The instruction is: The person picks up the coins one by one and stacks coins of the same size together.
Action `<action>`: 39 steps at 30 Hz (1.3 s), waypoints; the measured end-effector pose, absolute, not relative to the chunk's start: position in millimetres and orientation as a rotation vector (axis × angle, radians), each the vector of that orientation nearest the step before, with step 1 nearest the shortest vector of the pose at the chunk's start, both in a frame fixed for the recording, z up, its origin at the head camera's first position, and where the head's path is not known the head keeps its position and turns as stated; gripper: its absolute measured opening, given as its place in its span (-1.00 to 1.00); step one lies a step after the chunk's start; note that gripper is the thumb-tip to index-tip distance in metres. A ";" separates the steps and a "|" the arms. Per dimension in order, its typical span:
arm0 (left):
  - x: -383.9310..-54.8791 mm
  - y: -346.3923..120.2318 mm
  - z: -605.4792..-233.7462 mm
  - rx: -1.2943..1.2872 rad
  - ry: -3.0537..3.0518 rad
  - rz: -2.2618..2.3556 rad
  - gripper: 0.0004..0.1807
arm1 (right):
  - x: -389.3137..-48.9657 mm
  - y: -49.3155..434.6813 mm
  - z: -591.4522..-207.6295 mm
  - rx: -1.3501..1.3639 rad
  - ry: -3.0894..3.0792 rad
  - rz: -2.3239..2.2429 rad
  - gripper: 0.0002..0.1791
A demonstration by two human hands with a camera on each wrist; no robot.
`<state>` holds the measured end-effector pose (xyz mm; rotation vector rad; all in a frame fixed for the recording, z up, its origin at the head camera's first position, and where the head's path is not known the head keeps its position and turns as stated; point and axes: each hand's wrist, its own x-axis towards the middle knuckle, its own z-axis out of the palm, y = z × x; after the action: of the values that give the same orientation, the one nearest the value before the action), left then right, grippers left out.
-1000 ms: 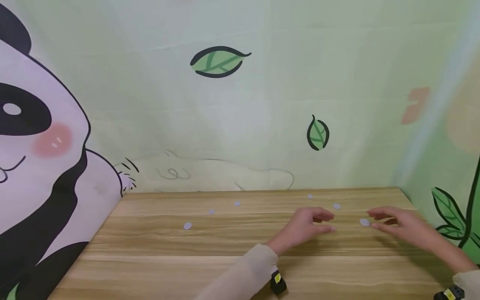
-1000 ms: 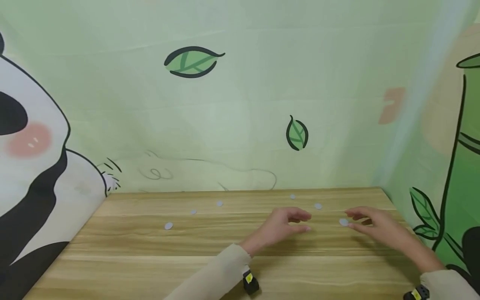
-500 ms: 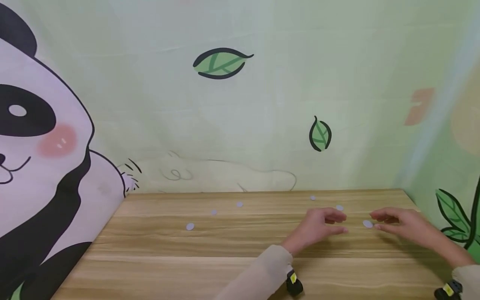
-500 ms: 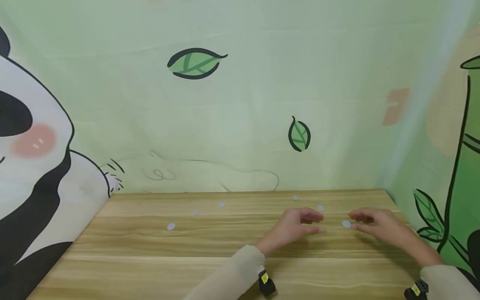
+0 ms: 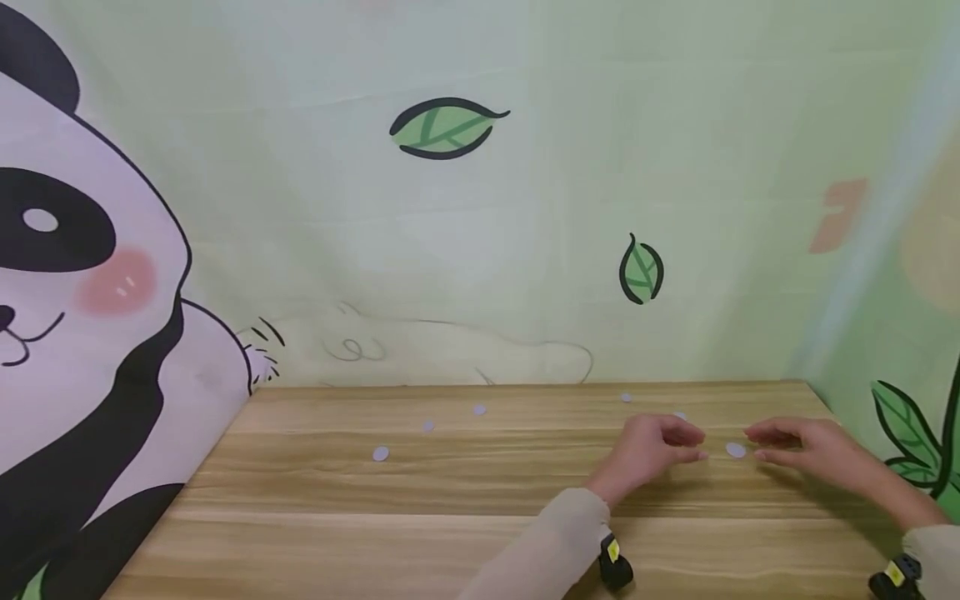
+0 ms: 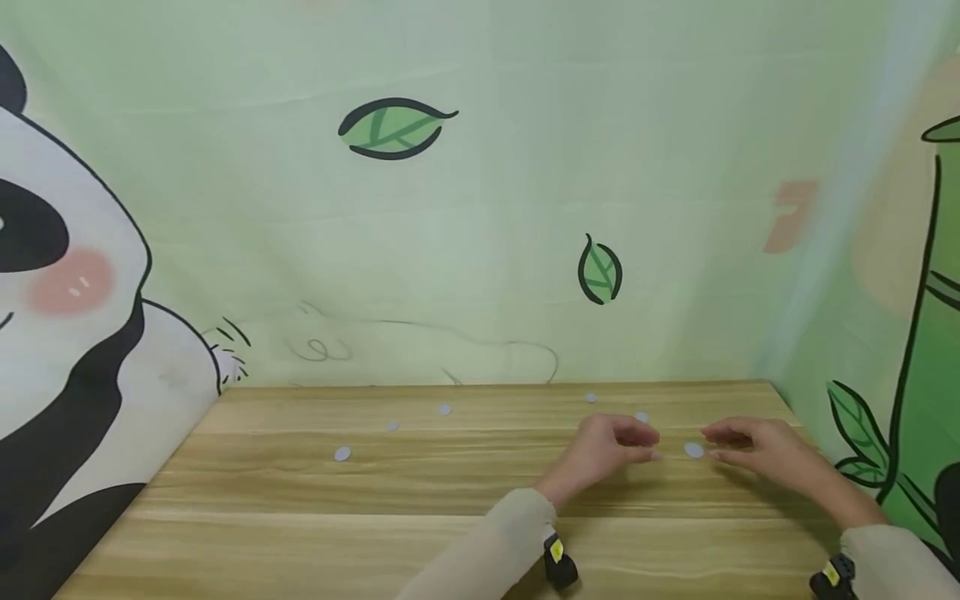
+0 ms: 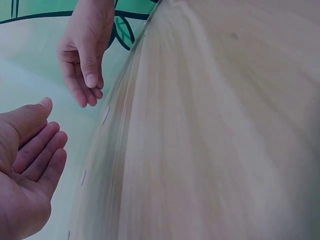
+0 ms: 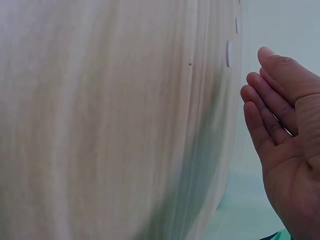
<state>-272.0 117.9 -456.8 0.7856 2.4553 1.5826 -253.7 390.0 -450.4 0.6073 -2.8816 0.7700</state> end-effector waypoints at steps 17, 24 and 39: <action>-283.1 155.4 -464.3 0.555 2.513 1.630 -0.85 | -263.5 396.8 -459.5 0.593 -2.887 0.686 -0.71; -291.6 163.9 -473.5 0.537 2.566 1.578 -0.85 | -268.8 393.8 -457.5 0.625 -2.911 0.754 -0.71; -291.8 181.1 -471.4 0.480 2.781 1.312 -0.89 | -275.0 390.7 -462.4 0.630 -2.936 0.793 -0.74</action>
<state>-291.8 181.1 -471.4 0.4805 2.7808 1.3119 -275.0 390.7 -462.4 0.6298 -2.9356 0.7925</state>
